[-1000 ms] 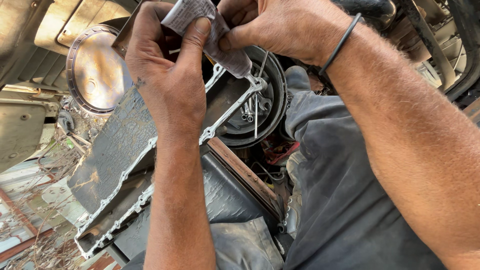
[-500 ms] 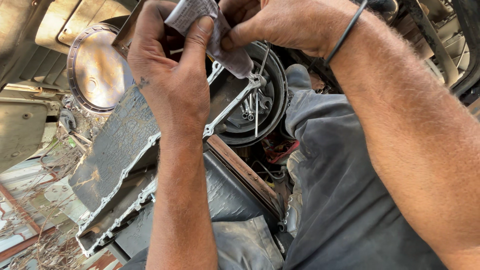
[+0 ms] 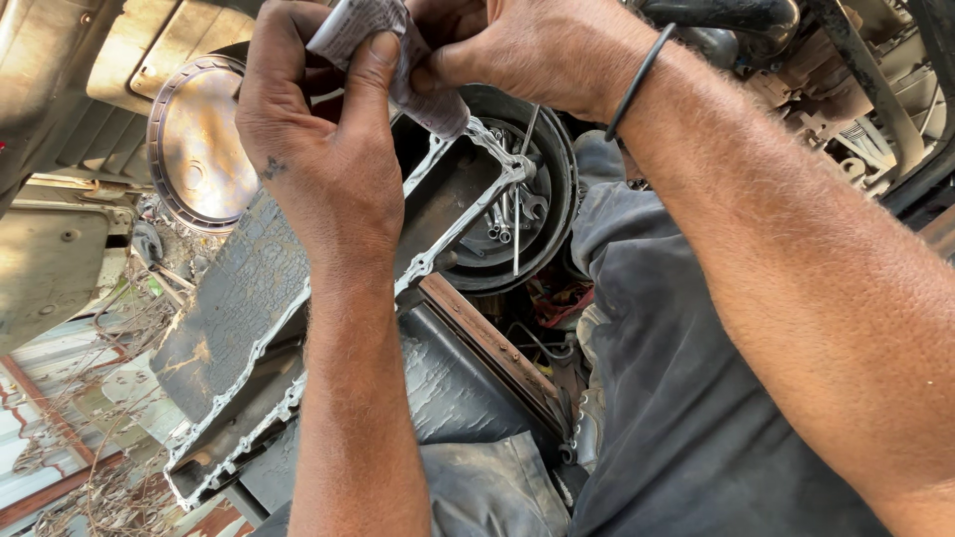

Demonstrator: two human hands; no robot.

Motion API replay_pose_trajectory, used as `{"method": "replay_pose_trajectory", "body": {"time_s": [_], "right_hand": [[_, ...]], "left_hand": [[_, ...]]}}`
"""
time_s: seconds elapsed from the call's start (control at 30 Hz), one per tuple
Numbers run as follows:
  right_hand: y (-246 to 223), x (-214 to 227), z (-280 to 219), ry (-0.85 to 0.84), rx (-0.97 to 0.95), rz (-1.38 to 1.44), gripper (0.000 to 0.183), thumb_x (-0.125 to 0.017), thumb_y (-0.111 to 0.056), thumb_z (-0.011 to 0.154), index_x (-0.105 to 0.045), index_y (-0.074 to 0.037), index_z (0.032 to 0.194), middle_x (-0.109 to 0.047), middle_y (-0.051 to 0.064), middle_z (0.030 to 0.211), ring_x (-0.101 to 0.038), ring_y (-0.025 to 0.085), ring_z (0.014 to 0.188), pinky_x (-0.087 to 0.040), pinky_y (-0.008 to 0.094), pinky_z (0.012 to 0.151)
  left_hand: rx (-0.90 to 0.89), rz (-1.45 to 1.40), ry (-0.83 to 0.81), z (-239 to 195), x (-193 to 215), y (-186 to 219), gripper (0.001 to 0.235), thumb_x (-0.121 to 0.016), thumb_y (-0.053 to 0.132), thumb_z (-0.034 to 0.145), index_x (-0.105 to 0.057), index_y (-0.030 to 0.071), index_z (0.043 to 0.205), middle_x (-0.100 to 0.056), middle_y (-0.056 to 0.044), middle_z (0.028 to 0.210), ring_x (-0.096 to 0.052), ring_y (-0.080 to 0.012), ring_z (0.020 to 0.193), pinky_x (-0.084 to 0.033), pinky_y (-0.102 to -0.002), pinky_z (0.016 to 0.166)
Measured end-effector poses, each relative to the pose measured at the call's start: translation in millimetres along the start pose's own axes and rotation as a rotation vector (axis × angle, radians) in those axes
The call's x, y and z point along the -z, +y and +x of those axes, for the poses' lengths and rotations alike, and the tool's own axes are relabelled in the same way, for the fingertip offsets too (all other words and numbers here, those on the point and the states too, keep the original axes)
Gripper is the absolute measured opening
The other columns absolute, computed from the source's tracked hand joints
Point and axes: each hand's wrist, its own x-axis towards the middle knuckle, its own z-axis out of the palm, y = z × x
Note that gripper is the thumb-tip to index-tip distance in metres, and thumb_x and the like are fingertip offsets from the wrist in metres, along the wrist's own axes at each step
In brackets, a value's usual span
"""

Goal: The person applies a continuous bead of sealant from a tube along the edge of a metal engine part. They squeeze the tube steadily to maintain an even line, then stop and set the tube aside.

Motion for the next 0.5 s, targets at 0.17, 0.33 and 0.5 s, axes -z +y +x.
{"method": "replay_pose_trajectory", "body": {"time_s": [0.17,0.33,0.5], "right_hand": [[11.6,-4.3,6.2,-0.028,0.048,0.041,0.022,-0.076,-0.009,0.098,-0.073,-0.007,0.119,-0.077,0.006,0.109,-0.077,0.015,0.103,-0.064,0.031,0.094],[20.1,-11.3,11.1,-0.036,0.062,0.104,0.021,-0.074,-0.004,0.099,-0.072,-0.004,0.119,-0.077,0.007,0.11,-0.077,0.015,0.105,-0.065,0.03,0.095],[21.6,-19.8,14.2,-0.016,0.055,0.108,0.025,-0.075,0.002,0.093,-0.071,-0.002,0.118,-0.077,0.008,0.111,-0.079,0.016,0.107,-0.062,0.03,0.094]], "left_hand": [[0.031,-0.018,0.017,-1.3,2.6,-6.4,0.017,-0.077,0.003,0.108,-0.061,0.007,0.105,-0.066,0.005,0.097,-0.062,-0.0035,0.084,-0.053,-0.021,0.078],[0.023,0.039,0.03,-2.1,7.8,-11.4,0.02,-0.079,0.004,0.109,-0.06,0.006,0.102,-0.063,0.005,0.092,-0.061,-0.0033,0.084,-0.053,-0.021,0.077],[0.071,0.021,0.051,-7.0,15.5,-13.8,0.018,-0.078,0.004,0.106,-0.06,0.006,0.103,-0.063,0.006,0.092,-0.061,-0.004,0.087,-0.051,-0.023,0.081]]}}
